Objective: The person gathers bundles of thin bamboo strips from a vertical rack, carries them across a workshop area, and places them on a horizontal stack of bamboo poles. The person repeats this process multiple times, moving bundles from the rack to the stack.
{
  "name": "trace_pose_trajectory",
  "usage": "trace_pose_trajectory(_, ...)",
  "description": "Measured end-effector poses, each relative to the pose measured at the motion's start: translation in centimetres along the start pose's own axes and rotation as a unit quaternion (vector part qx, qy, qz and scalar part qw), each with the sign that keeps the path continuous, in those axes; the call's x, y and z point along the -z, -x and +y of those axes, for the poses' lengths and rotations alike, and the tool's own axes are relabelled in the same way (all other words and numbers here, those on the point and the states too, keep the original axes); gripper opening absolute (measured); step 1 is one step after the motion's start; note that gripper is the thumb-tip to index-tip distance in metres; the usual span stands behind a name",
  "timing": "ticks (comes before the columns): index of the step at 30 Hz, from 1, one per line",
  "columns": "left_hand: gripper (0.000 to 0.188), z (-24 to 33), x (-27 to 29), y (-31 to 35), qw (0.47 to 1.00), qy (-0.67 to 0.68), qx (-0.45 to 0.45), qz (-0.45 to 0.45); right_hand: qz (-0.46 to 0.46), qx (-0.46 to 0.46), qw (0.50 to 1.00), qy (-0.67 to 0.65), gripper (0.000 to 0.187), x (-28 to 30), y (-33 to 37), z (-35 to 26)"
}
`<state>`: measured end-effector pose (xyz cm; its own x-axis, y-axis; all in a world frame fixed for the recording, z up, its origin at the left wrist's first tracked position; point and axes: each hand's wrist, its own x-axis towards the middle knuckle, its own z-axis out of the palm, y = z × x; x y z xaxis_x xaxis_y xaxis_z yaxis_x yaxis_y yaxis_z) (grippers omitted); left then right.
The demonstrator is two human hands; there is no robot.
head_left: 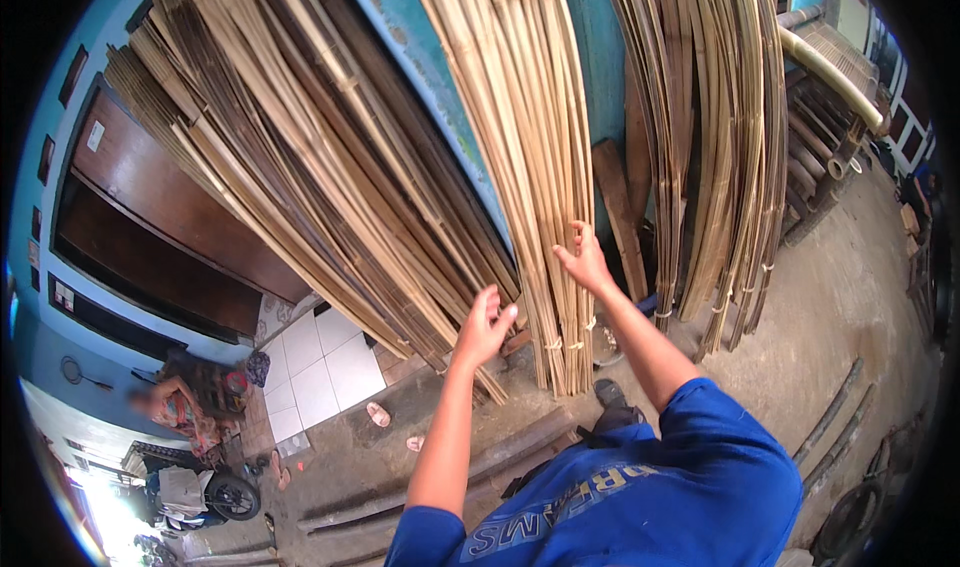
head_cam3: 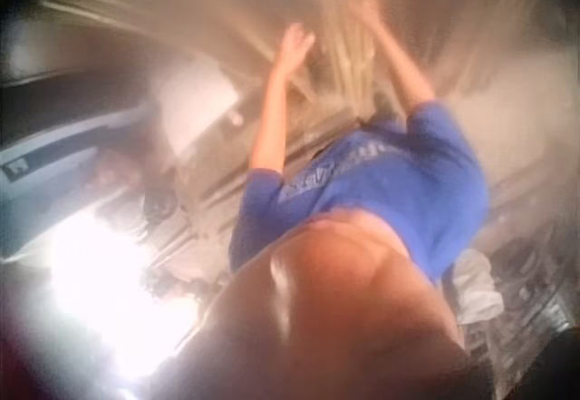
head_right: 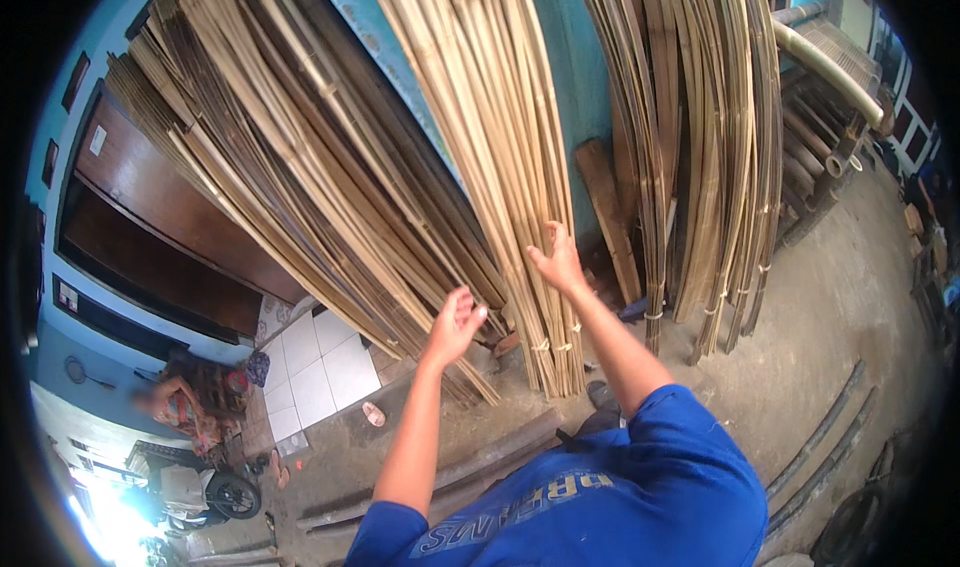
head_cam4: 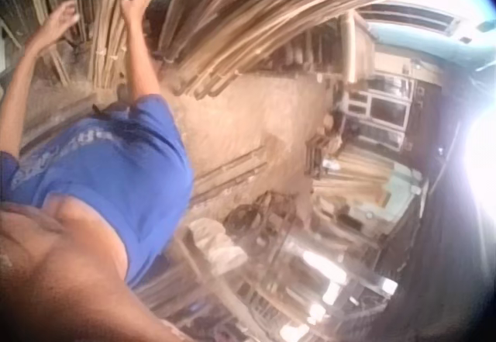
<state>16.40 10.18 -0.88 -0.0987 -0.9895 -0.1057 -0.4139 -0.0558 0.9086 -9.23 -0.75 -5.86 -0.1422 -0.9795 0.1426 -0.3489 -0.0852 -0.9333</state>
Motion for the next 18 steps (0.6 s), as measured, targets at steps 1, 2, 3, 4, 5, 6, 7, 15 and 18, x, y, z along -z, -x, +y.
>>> trace_pose_trajectory(1, 0.082, 1.5, -0.8, -3.7, 0.999, 0.024, -0.030, 0.030, 0.025, 0.003, 1.000, -0.005, 0.079, -0.6, -0.9, -0.2)
trace_pose_trajectory(2, 0.086, 3.5, -1.8, -7.3, 0.993, 0.043, -0.069, 0.080, 0.110, 0.078, 0.989, 0.053, 0.084, -1.5, -1.4, 0.4)
trace_pose_trajectory(3, 0.091, 4.6, -2.2, -9.8, 0.985, 0.050, -0.091, 0.136, 0.099, 0.038, 0.993, 0.046, 0.081, -1.9, -1.1, -1.1)
trace_pose_trajectory(4, 0.094, 5.4, -2.5, -12.1, 0.980, 0.030, -0.087, 0.175, 0.103, 0.033, 0.993, 0.038, 0.080, -2.1, -0.9, -1.7)
trace_pose_trajectory(5, 0.097, 6.2, -3.1, -14.6, 0.974, 0.013, -0.087, 0.211, 0.111, 0.029, 0.993, 0.031, 0.080, -2.1, -1.3, -1.7)
trace_pose_trajectory(6, 0.099, 8.1, -4.5, -16.5, 0.967, 0.143, -0.135, 0.161, 0.107, 0.036, 0.993, -0.030, 0.082, -2.0, -1.9, -0.6)
trace_pose_trajectory(7, 0.093, 8.7, -5.5, -17.9, 0.960, 0.115, -0.131, 0.218, 0.134, 0.053, 0.989, 0.016, 0.082, -2.1, -1.7, -0.6)
trace_pose_trajectory(15, 0.050, 7.7, -6.7, -16.2, 0.938, 0.259, -0.046, 0.226, 0.034, 0.049, 0.998, -0.025, 0.073, -1.1, -1.9, -0.1)
trace_pose_trajectory(18, 0.053, 6.9, -6.6, -14.2, 0.921, 0.305, -0.053, 0.238, 0.018, 0.089, 0.993, -0.075, 0.075, -1.4, -0.8, 0.3)
